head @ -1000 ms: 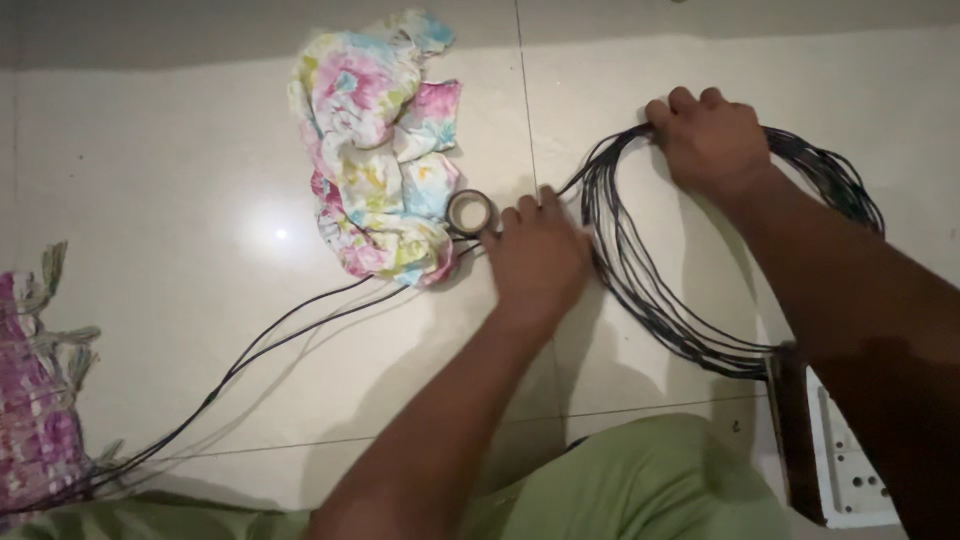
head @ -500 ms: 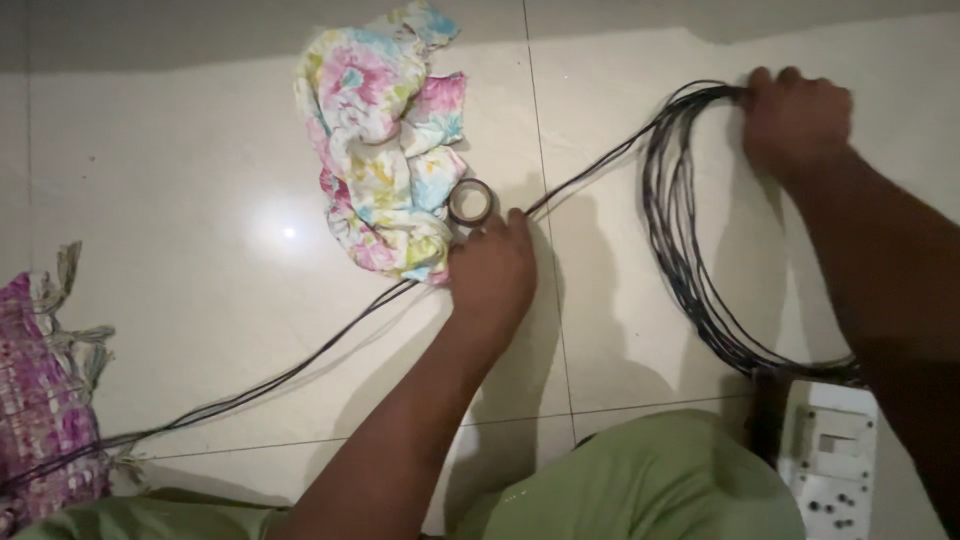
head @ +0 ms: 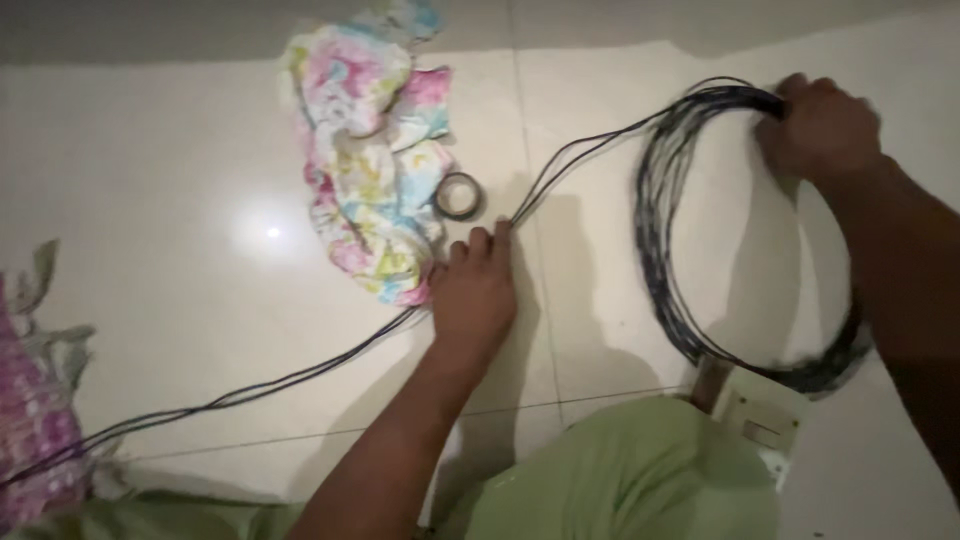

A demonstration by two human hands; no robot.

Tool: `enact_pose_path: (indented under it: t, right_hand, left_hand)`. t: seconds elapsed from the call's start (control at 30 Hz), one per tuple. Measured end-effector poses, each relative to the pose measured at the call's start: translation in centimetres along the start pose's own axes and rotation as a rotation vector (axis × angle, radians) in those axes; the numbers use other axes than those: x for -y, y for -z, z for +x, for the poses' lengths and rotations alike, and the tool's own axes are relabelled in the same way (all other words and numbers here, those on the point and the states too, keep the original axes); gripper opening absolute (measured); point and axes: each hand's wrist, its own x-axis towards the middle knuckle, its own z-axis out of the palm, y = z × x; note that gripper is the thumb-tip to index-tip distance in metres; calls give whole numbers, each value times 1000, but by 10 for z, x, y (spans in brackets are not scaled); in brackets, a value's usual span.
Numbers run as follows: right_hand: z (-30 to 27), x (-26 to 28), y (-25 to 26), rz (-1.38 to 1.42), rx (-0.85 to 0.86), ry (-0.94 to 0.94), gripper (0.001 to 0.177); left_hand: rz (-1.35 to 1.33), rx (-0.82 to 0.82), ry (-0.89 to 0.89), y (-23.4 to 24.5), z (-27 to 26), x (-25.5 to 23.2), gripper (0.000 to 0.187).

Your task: The person sits on the floor and repairs a black electrical cable connected to a white socket. They wipe the cable with a cloth, twist the wires together, and wrap the connection with black electrical tape. The person then wipes the cable again and coils it neatly.

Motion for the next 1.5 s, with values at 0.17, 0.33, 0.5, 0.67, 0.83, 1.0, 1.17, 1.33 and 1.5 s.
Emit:
enact_pose_path:
  t: [0.17,0.33,0.5,0.67,0.83,1.0,1.17,1.33,1.5]
  right_hand:
    - [-96,-34,13,43,-370,409,54]
    - [-220,-77,-24,193,421,260,54]
    - [-281,-73,-35,-45,250,541,77]
    - [-276,-43,-21,-197,340,403,63]
    - [-282,-40,-22,-60,80,633,64]
    - [-291,-42,-35,26,28,722,65]
    - [-297,-42,-50,17,-47,654,56]
    - [-300,-29,-61,47,-182,524,62]
    - [-289,8,-64,-16,-77,219,60]
  left_hand:
    - [-58,-13,-50,-9,-1,6,54]
    - [-45,-32,-109,-13,-8,12,52]
    - [-135,30,-77,-11,-4,13,45]
    - [-176,133,-46,-4,-5,15,40]
    - [-246,129,-9,-3,-9,9,38]
    - [-254,137,13,-6,-12,6,40]
    - [-233,87,-33,-12,-13,2,45]
    - [-308,142,21,-19,-9,-16,32]
    - [-241,92,-26,-18,4,-24,25]
